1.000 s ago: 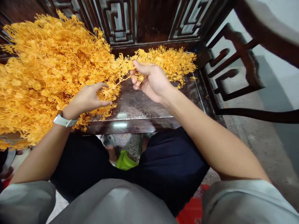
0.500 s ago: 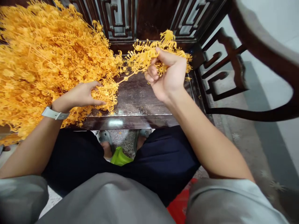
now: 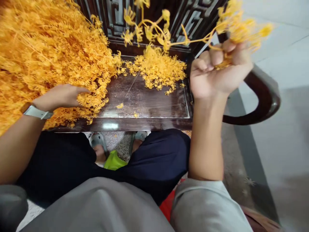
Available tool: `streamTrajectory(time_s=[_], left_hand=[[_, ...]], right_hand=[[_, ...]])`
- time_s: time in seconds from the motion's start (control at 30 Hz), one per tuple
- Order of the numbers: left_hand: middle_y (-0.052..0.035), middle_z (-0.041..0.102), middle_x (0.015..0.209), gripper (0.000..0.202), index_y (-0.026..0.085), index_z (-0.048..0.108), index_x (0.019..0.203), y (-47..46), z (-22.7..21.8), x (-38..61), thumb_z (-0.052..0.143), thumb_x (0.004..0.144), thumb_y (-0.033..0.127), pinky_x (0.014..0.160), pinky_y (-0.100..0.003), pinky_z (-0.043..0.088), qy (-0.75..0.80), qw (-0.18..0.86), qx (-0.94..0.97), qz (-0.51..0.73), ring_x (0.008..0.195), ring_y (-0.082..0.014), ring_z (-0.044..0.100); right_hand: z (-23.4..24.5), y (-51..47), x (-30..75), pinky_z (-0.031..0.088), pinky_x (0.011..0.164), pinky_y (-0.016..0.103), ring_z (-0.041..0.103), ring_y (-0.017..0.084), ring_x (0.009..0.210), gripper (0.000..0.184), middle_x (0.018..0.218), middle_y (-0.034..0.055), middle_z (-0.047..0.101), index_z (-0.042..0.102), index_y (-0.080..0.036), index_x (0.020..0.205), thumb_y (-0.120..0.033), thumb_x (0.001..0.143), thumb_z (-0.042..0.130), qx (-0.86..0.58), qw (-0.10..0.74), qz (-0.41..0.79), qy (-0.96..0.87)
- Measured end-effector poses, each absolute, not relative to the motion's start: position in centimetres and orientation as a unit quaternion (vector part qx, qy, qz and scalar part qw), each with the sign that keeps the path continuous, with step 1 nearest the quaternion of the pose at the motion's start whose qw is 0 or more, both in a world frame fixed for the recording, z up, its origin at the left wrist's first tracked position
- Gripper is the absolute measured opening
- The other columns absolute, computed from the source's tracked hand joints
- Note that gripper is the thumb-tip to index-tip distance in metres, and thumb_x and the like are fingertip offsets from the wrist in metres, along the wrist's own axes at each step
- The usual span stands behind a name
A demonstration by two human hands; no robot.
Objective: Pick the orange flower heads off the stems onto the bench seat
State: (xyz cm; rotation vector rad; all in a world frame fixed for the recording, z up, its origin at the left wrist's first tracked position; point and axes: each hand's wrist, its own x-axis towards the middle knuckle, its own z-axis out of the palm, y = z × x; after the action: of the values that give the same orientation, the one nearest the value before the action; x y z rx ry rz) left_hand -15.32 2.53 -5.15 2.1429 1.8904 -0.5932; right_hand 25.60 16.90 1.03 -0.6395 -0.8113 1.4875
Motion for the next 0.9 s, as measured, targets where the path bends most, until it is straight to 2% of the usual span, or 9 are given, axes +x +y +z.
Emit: streamTrajectory(time_s=[0.1, 0.17, 0.27, 0.33, 0.4, 0.47, 0.6, 0.73, 0.9], left_hand=[[-0.0181, 0.074, 0.132, 0.065, 0.018, 0.045, 0.163, 2.3, -4.6, -15.6, 0.056, 0.101, 0.031, 0.088, -0.039, 0.054, 0.651, 0.073, 0.727, -0.205, 0.113, -0.0347, 0.073], [-0.0216, 0.066, 0.145, 0.075, 0.014, 0.034, 0.167, 2.3, -4.8, -15.7, 0.061, 0.100, 0.033, 0.097, -0.042, 0.054, 0.654, 0.088, 0.726, -0.195, 0.123, -0.0360, 0.069], [-0.0258, 0.045, 0.166, 0.096, 0.010, 0.017, 0.172, 2.2, -5.2, -15.6, 0.071, 0.096, 0.032, 0.116, -0.045, 0.046, 0.638, 0.137, 0.745, -0.141, 0.145, -0.0371, 0.054], [-0.0255, 0.038, 0.170, 0.096, 0.012, 0.016, 0.172, 2.1, -4.9, -15.1, 0.071, 0.094, 0.027, 0.122, -0.051, 0.041, 0.629, 0.135, 0.759, -0.103, 0.152, -0.0398, 0.045], [-0.0239, 0.037, 0.169, 0.090, 0.015, 0.023, 0.171, 1.9, -4.2, -14.1, 0.067, 0.094, 0.024, 0.123, -0.059, 0.038, 0.618, 0.123, 0.774, -0.059, 0.154, -0.0433, 0.039], [-0.0211, 0.039, 0.167, 0.080, 0.017, 0.030, 0.169, 1.9, -3.6, -12.8, 0.062, 0.096, 0.025, 0.124, -0.062, 0.035, 0.595, 0.132, 0.792, 0.004, 0.154, -0.0425, 0.038], [-0.0202, 0.055, 0.156, 0.064, 0.011, 0.047, 0.158, 2.0, -3.3, -9.2, 0.057, 0.103, 0.042, 0.125, -0.055, 0.037, 0.595, 0.154, 0.777, 0.136, 0.145, -0.0360, 0.050], [-0.0194, 0.049, 0.163, 0.084, 0.013, 0.039, 0.161, 2.4, -4.6, -6.1, 0.072, 0.095, 0.054, 0.121, -0.048, 0.043, 0.606, 0.214, 0.721, 0.261, 0.141, -0.0327, 0.055], [-0.0210, 0.027, 0.176, 0.109, 0.024, 0.025, 0.166, 3.6, -7.8, -3.4, 0.084, 0.082, 0.062, 0.100, -0.041, 0.058, 0.579, 0.341, 0.661, 0.335, 0.129, -0.0299, 0.062]], right_hand=[[1.0, 18.0, 27.3, 0.025, 0.044, 0.028, 0.019, 0.011, 0.045, 0.037, 0.051, -0.0075, 0.032, 0.047, -0.026, 0.068, -0.044, 0.090, 0.071, -0.226, 0.669, 0.624, -0.334], [1.1, 17.9, 27.6, 0.023, 0.046, 0.026, 0.017, 0.009, 0.048, 0.037, 0.053, -0.0086, 0.032, 0.047, -0.026, 0.069, -0.035, 0.077, 0.082, -0.198, 0.659, 0.628, -0.364], [1.2, 17.3, 27.4, 0.018, 0.045, 0.026, 0.009, 0.008, 0.049, 0.044, 0.051, -0.0117, 0.027, 0.048, -0.027, 0.068, -0.032, 0.059, 0.091, -0.175, 0.655, 0.625, -0.388], [1.5, 16.8, 27.4, 0.019, 0.046, 0.027, 0.008, 0.009, 0.051, 0.048, 0.052, -0.0121, 0.026, 0.047, -0.027, 0.068, -0.031, 0.055, 0.093, -0.176, 0.655, 0.622, -0.392], [1.6, 16.5, 27.5, 0.024, 0.048, 0.029, 0.013, 0.011, 0.053, 0.049, 0.055, -0.0105, 0.032, 0.046, -0.028, 0.069, -0.028, 0.057, 0.093, -0.191, 0.638, 0.628, -0.402], [1.6, 16.6, 27.6, 0.025, 0.047, 0.030, 0.016, 0.013, 0.052, 0.046, 0.055, -0.0097, 0.034, 0.044, -0.029, 0.070, -0.027, 0.064, 0.089, -0.187, 0.642, 0.632, -0.392], [1.0, 17.5, 26.9, 0.018, 0.041, 0.028, 0.014, 0.012, 0.045, 0.039, 0.051, -0.0119, 0.031, 0.040, -0.029, 0.076, -0.034, 0.083, 0.078, -0.108, 0.679, 0.658, -0.306], [0.8, 17.0, 25.6, 0.014, 0.039, 0.025, 0.015, 0.010, 0.040, 0.046, 0.047, -0.0130, 0.033, 0.035, -0.027, 0.076, -0.038, 0.086, 0.079, -0.037, 0.668, 0.698, -0.255], [1.7, 14.8, 24.6, 0.028, 0.039, 0.025, 0.038, 0.013, 0.039, 0.035, 0.047, -0.0067, 0.041, 0.041, -0.025, 0.074, -0.031, 0.100, 0.063, 0.049, 0.561, 0.808, -0.174]])
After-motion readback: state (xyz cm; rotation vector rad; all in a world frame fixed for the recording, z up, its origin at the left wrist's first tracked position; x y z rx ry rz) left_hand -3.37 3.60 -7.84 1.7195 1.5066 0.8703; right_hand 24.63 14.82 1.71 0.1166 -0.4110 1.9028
